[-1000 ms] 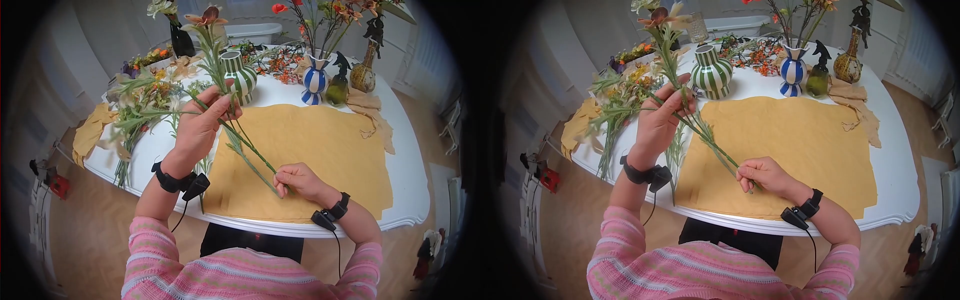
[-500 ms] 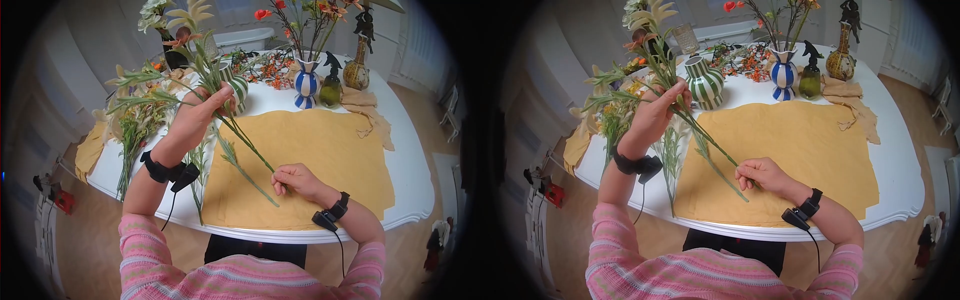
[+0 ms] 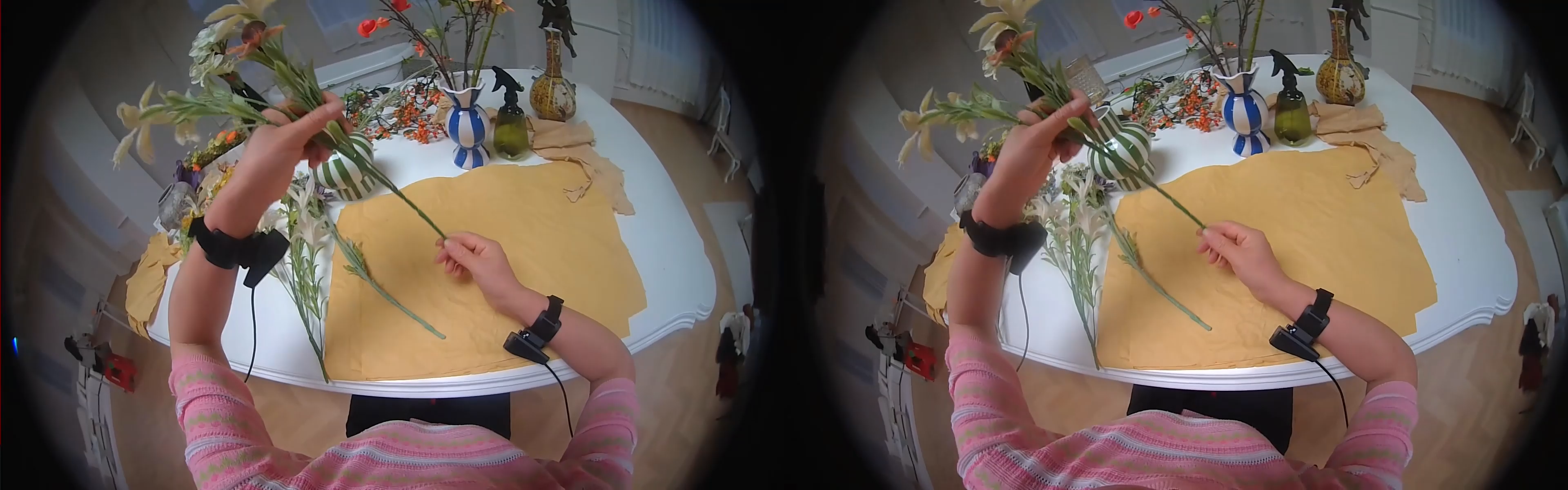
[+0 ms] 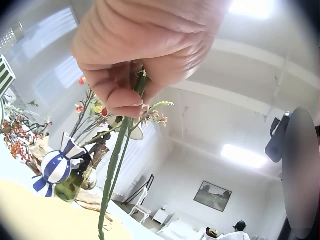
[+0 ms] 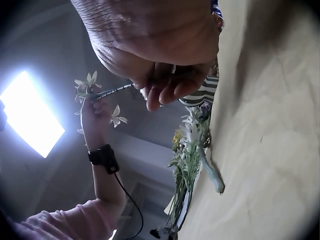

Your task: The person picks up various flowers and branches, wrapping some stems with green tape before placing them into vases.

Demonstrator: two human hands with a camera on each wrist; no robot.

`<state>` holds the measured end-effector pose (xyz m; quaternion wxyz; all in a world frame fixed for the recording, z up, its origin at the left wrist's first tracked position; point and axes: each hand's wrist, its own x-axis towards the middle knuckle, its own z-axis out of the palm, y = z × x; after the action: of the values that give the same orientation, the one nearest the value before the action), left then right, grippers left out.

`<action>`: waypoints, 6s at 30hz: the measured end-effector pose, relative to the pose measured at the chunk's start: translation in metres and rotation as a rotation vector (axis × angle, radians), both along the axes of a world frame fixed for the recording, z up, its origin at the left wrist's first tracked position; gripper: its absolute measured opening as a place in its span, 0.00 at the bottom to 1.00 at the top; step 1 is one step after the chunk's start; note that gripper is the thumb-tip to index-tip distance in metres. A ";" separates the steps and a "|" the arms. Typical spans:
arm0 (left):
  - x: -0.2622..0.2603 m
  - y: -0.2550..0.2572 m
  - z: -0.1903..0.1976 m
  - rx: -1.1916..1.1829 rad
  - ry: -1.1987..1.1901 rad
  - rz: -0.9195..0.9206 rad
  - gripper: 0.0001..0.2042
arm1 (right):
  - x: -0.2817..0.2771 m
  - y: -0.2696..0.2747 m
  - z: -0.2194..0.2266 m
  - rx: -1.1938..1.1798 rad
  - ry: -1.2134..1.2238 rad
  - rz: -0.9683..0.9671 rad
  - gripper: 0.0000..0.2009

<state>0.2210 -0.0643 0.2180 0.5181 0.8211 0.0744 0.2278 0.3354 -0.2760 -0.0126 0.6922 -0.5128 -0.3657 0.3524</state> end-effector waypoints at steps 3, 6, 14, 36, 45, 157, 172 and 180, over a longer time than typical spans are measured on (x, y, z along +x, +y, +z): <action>0.024 0.008 0.023 0.058 -0.095 -0.003 0.10 | 0.012 0.002 -0.007 0.037 0.142 -0.226 0.15; 0.056 0.028 0.050 0.130 -0.114 -0.053 0.10 | 0.022 0.002 -0.016 -0.003 0.269 -0.322 0.17; 0.140 0.020 0.128 0.222 -0.336 0.087 0.13 | 0.023 0.003 -0.027 -0.053 0.220 -0.270 0.18; 0.295 0.026 0.035 0.545 -0.048 0.174 0.13 | 0.026 0.003 -0.034 -0.094 0.166 -0.193 0.13; 0.327 0.016 -0.008 0.480 0.118 0.190 0.14 | 0.027 0.002 -0.034 -0.109 0.095 -0.181 0.13; -0.209 0.043 -0.230 -0.373 0.244 0.304 0.23 | -0.121 0.070 0.062 -0.032 -0.116 0.222 0.14; -0.175 0.026 -0.196 -0.416 -0.137 0.258 0.22 | -0.094 -0.002 0.060 0.050 -0.112 0.331 0.15; -0.145 -0.003 -0.169 -0.742 -0.427 -0.076 0.21 | -0.105 -0.007 0.039 -0.148 0.066 0.555 0.15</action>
<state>0.0762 -0.0672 0.0493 0.7900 0.5157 0.0123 0.3312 0.2300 -0.2831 0.0266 0.5417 -0.4306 -0.4423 0.5705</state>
